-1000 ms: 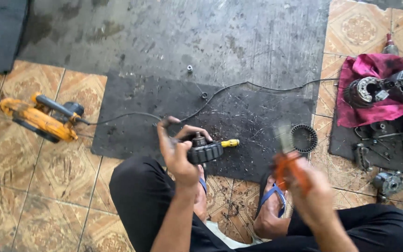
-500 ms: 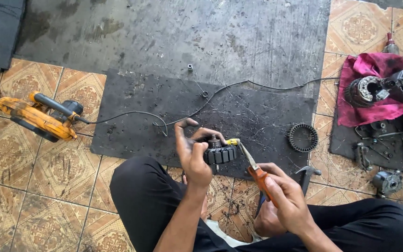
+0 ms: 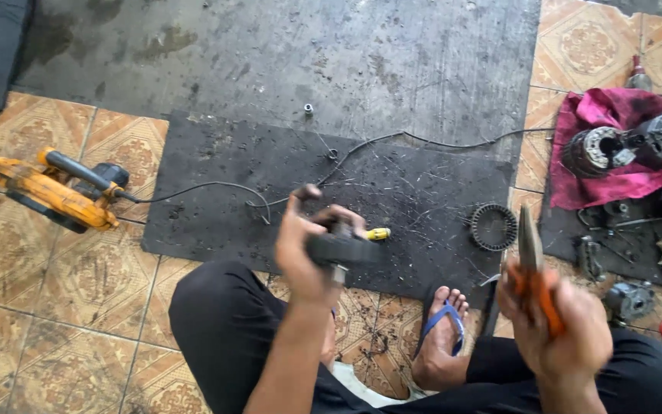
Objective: Disassembling a stator by removing wires and internal components using pliers and a screwdriver.
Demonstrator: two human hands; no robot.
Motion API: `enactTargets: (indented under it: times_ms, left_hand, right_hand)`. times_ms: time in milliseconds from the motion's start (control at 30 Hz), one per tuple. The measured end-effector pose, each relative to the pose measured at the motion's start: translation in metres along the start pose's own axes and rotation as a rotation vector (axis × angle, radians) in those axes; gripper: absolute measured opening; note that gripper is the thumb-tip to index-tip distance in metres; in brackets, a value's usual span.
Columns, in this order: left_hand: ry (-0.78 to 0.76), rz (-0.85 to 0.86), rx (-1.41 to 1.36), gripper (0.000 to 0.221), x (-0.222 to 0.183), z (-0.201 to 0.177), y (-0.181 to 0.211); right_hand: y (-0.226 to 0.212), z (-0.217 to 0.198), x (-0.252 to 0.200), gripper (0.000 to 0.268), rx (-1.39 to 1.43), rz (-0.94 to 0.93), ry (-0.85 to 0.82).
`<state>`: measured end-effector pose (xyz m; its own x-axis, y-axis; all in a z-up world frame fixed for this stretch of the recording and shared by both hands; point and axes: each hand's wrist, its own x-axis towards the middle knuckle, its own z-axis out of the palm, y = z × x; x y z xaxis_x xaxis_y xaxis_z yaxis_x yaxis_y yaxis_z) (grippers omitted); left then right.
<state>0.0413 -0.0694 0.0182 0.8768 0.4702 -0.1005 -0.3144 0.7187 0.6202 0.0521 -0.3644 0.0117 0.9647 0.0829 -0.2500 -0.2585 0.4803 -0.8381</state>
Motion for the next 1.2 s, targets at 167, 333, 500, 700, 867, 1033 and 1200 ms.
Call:
enactTargets:
  times_ms: [167,333,500,700,867,1033,1200]
  left_hand:
    - [0.304,0.497,0.599,0.039,0.005,0.0,0.011]
    - [0.052,0.251,0.879,0.026,0.002,0.027,0.02]
    - [0.122,0.313,1.053,0.023,0.009,0.024,0.014]
    - [0.144,0.267,1.281,0.032,0.021,0.001,0.006]
    - [0.019,-0.15,-0.047,0.033,0.019,-0.014,0.017]
    - [0.468,0.221,0.047,0.025,0.046,-0.053,-0.006]
    - [0.094,0.611,0.764,0.03,0.015,-0.016,0.001]
  right_hand:
    - [-0.03,-0.011,0.0,0.058,-0.279,-0.321,-0.761]
    - [-0.035,-0.013,0.002,0.04,-0.057,-0.045,-0.043]
    - [-0.035,-0.116,0.052,0.039,-0.083,0.129,-0.814]
    - [-0.02,-0.096,0.042,0.048,-0.033,0.055,-0.377]
    - [-0.041,-0.046,0.023,0.026,0.182,-0.035,-0.122]
    - [-0.043,-0.086,0.033,0.032,0.221,-0.042,-0.615]
    - [-0.029,-0.073,0.024,0.019,0.247,-0.306,-0.295]
